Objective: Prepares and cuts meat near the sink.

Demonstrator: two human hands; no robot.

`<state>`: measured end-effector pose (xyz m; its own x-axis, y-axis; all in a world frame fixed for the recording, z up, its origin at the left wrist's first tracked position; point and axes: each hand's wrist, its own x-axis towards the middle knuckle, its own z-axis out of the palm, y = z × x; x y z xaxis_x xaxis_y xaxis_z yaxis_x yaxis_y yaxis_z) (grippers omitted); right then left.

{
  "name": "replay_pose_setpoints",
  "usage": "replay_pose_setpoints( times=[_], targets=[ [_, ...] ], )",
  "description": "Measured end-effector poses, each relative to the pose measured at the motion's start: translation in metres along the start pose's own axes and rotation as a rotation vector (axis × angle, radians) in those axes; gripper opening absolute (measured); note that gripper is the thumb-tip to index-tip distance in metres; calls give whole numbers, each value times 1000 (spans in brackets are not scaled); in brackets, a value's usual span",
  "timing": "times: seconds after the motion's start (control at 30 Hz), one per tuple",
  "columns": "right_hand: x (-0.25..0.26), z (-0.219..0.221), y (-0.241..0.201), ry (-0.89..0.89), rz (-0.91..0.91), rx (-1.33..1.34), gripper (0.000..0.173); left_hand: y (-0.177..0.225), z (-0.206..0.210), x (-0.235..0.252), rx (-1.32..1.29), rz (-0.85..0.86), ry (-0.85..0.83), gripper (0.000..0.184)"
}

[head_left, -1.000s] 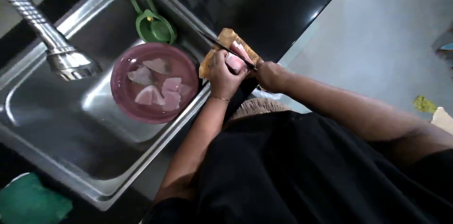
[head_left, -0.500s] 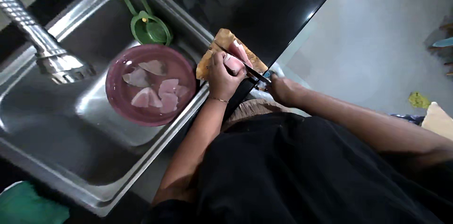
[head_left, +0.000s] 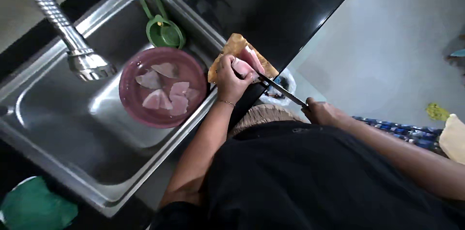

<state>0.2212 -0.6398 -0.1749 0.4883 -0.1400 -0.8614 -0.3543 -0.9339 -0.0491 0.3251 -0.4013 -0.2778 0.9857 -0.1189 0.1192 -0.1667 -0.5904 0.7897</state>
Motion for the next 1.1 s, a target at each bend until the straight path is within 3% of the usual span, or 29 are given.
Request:
replay_pose_setpoints(
  times=[0.3,0.4,0.5,0.7,0.8,0.93,1.1],
  targets=[
    [45,-23,-58,176,-242,-8,33,6,-28,7,10,-59,-172,73],
    [41,-28,-51,170,-316,66,36,7,-40,22,-37,-73,-164,43],
    [33,-26,-27,180,-348,152,39,14,-50,49,-3,-138,-189,29],
    [13,-9,27,392,-390,308,33,24,-45,101,-6,-74,-722,53],
    [17,4,46,466,-354,356,31,28,-31,115,82,36,-871,37],
    [20,21,58,437,-316,370,31,25,-21,128,99,81,-869,26],
    [22,35,64,393,-352,344,30,11,-37,127,-166,-148,-568,27]
  ],
)
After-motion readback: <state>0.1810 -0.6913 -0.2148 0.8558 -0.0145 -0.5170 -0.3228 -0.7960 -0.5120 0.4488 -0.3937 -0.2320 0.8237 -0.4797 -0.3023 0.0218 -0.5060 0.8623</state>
